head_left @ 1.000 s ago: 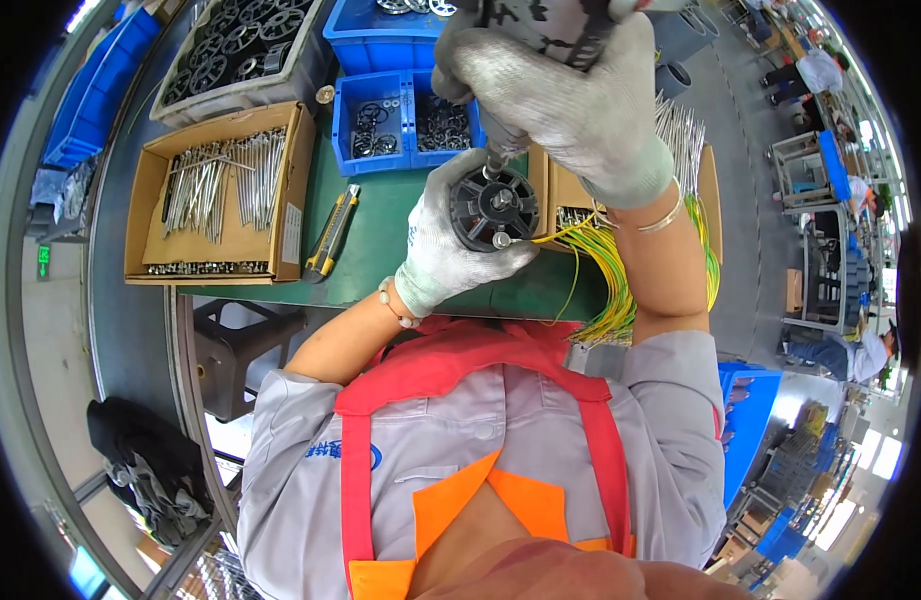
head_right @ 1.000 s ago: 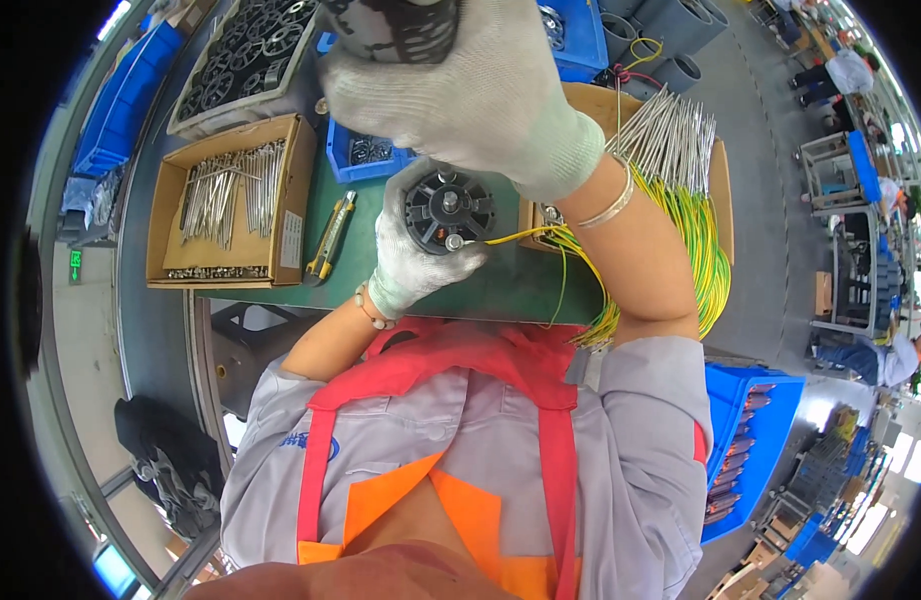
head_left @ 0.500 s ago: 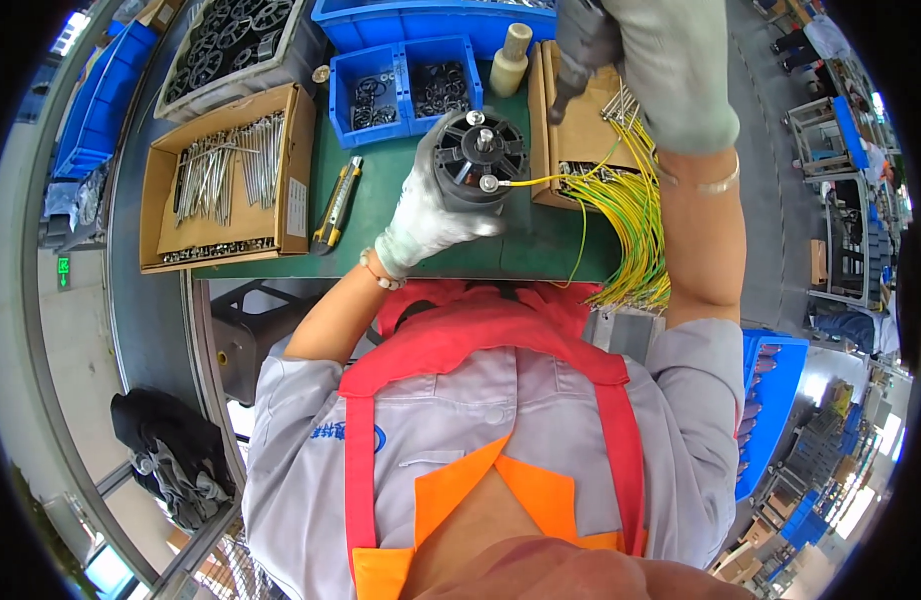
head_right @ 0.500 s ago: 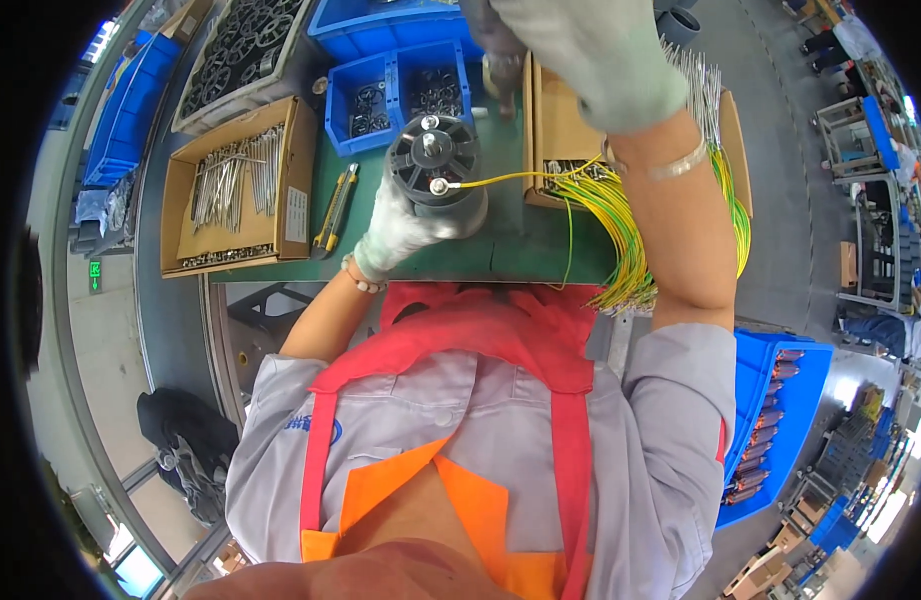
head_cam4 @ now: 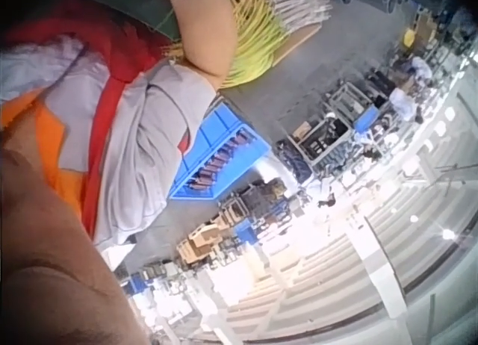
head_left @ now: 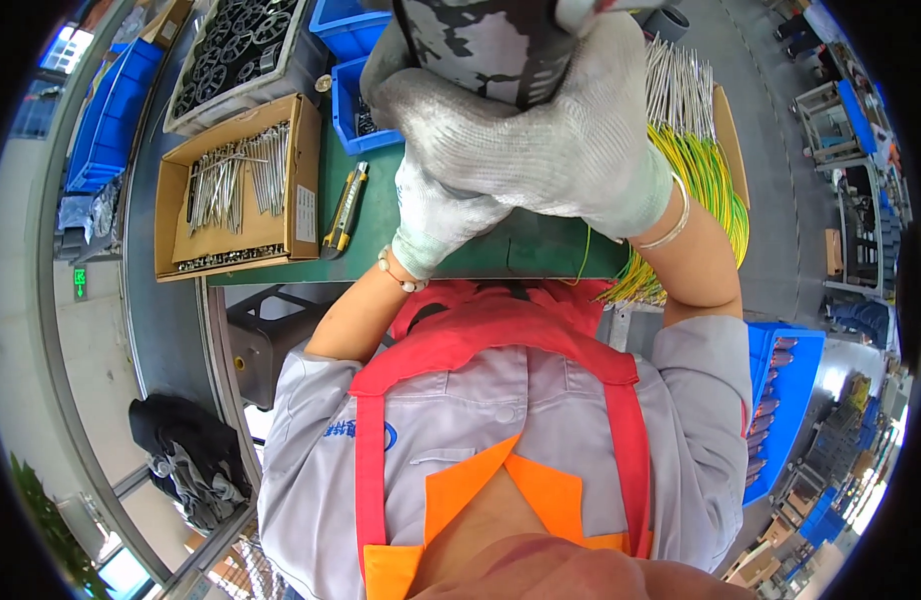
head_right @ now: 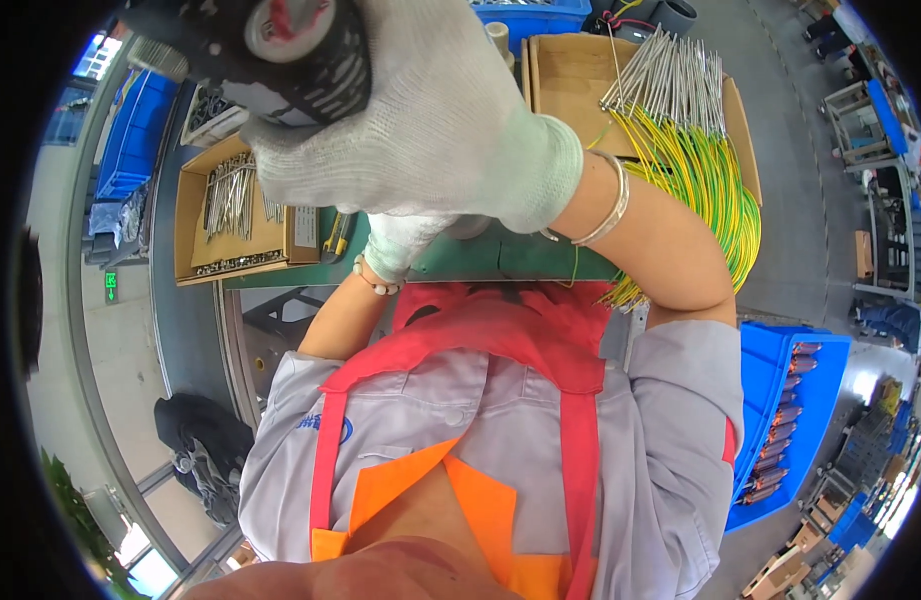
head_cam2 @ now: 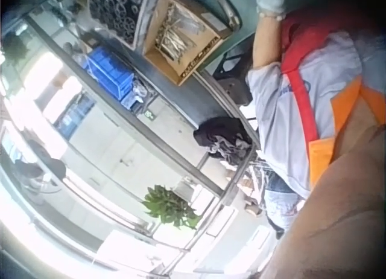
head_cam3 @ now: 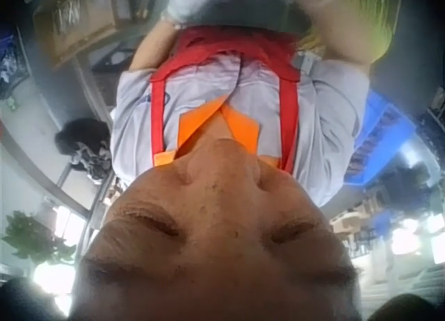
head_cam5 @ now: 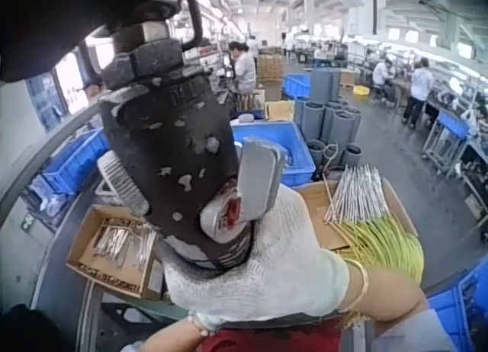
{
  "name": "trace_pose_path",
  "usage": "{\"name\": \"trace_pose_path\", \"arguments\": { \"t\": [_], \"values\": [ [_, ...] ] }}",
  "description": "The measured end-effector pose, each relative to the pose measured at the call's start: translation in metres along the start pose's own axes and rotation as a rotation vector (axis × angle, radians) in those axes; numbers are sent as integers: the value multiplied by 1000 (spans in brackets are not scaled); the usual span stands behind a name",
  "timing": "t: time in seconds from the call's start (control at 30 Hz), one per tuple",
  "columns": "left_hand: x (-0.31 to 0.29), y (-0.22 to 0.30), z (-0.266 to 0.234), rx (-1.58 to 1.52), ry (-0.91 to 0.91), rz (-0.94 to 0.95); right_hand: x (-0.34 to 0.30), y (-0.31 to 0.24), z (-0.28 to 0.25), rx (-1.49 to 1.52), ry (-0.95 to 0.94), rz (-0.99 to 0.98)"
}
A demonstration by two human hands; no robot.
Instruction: The person assembles electric motors by inserting a rotor into a base, sliding a cylindrical casing over it, attaching an end cap, inserting bolts and a ground wire, and tightening the bolts with an electric screwdriver.
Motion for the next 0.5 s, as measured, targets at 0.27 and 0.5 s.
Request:
{"name": "trace_pose_path", "arguments": {
  "t": [0.27,0.5],
  "values": [
    [3,-1,-2,-184,-34,-238,8,21,-11,348,80,683],
    [17,-10,-1,-108,-218,50,20,22,-55,-201,275,450]
  ]
}}
Point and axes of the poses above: each hand's wrist, its own x-axis towards the middle knuckle, its own z-axis out of the palm, y = z × x, the point moved 5 cm from there along x, towards the middle knuckle, and after that the axes turned 14 degrees about y, right-handed, at the moved point
